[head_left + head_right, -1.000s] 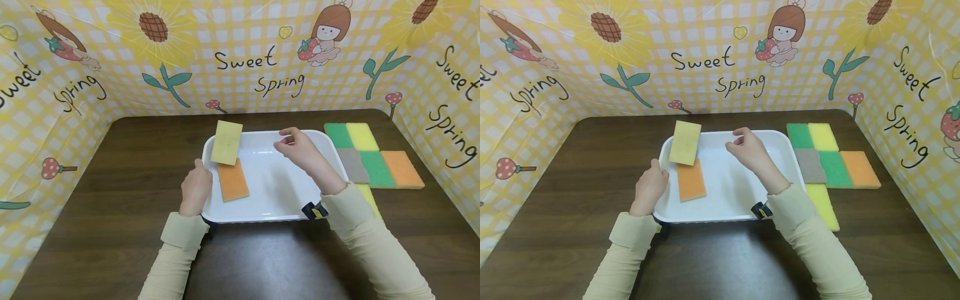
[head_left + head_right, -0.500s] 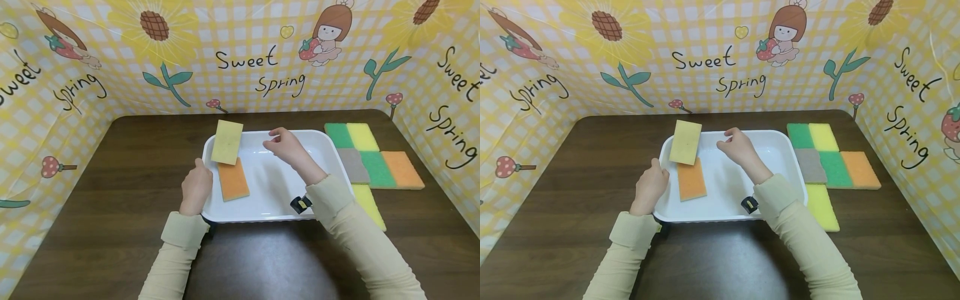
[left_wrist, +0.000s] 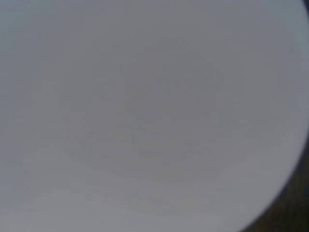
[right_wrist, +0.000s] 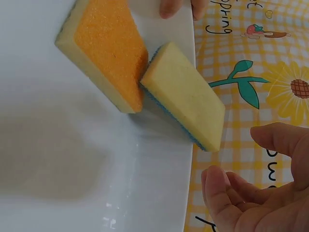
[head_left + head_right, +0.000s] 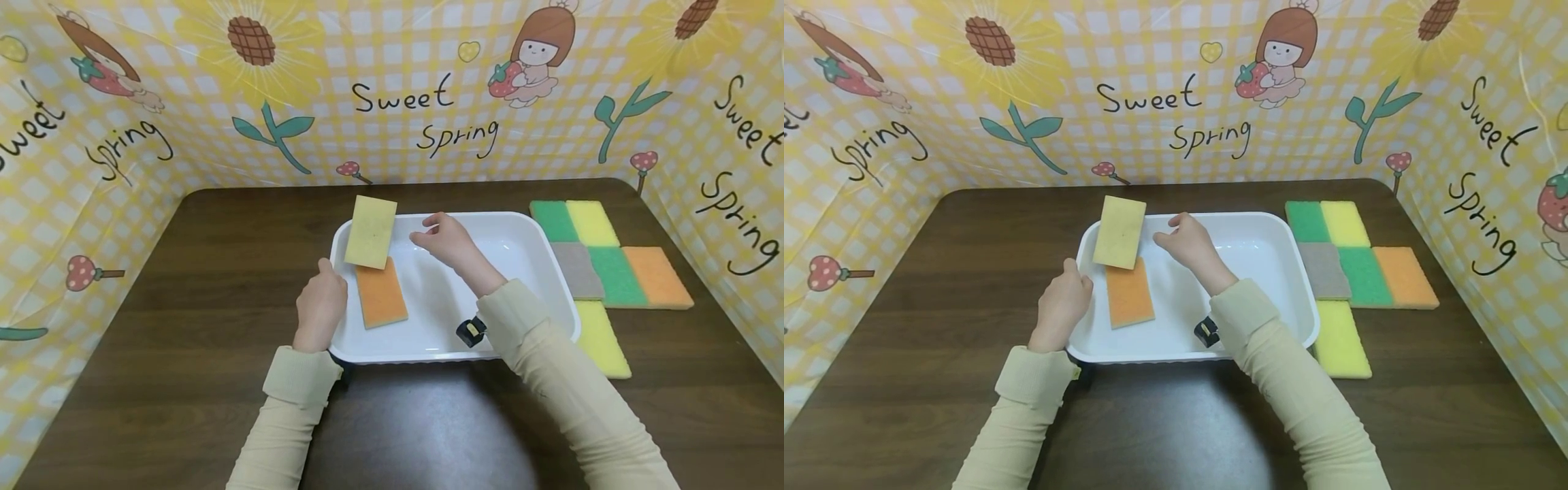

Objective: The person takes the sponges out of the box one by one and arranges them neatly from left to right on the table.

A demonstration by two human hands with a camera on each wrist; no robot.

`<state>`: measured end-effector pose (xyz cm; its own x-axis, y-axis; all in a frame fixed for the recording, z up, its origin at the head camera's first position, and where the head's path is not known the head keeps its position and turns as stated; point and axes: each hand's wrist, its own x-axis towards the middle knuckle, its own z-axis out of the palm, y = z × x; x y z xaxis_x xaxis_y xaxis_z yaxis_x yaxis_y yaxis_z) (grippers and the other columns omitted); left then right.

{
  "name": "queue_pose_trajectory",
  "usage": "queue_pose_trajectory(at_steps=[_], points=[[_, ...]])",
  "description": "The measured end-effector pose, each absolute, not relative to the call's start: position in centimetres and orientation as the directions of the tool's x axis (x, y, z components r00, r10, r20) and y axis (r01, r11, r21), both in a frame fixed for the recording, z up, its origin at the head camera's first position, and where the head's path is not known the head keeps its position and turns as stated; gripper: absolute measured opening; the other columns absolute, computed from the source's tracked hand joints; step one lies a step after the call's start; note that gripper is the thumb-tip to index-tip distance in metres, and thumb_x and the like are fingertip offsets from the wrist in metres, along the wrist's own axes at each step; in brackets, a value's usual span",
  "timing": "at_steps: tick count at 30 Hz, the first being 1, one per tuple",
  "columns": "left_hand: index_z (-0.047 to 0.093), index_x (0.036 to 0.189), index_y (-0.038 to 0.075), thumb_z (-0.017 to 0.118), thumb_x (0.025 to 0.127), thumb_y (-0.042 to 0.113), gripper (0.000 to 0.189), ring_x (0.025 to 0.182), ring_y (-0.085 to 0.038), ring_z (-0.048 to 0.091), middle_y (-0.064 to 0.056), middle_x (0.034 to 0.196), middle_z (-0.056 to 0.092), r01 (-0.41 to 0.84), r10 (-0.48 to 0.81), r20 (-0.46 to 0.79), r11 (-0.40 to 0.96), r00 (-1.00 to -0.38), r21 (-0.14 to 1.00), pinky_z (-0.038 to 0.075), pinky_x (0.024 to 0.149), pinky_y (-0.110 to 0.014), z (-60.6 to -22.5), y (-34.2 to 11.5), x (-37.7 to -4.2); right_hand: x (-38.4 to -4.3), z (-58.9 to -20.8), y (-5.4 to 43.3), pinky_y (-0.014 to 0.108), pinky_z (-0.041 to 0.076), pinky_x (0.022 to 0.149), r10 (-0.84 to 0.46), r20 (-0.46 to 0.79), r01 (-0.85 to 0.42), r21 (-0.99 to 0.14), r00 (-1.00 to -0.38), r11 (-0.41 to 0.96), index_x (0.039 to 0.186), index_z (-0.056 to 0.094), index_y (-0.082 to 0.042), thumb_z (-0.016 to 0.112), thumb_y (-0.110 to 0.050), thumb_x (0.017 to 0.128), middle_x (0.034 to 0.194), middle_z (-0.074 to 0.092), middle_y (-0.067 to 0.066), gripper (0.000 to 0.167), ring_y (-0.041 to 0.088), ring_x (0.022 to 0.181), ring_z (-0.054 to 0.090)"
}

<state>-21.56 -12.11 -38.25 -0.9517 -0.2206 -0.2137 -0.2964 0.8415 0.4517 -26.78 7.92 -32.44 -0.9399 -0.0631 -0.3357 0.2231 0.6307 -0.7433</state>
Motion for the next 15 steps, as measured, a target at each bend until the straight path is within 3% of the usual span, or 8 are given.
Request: queue_pose_trajectory(at_steps=[15], points=[[0.036,0.126,-0.004,0.033,0.1,0.018,0.034,0.07,-0.029,0.062,-0.021,0.085,0.061,-0.298,-0.228,-0.205,0.844,-0.952,0.446,0.045,0.055,-0.036,-38.4,-12.1,-21.6,-27.4,-34.0,6.1,0.036,0.047,0.087,-0.057,-0.272,0.168,-0.733,-0.961,0.66,0.133,0.047,-0.004,0.058,-0.029,0.093,0.122,0.057,0.014,0.049,0.024,0.1,0.053]])
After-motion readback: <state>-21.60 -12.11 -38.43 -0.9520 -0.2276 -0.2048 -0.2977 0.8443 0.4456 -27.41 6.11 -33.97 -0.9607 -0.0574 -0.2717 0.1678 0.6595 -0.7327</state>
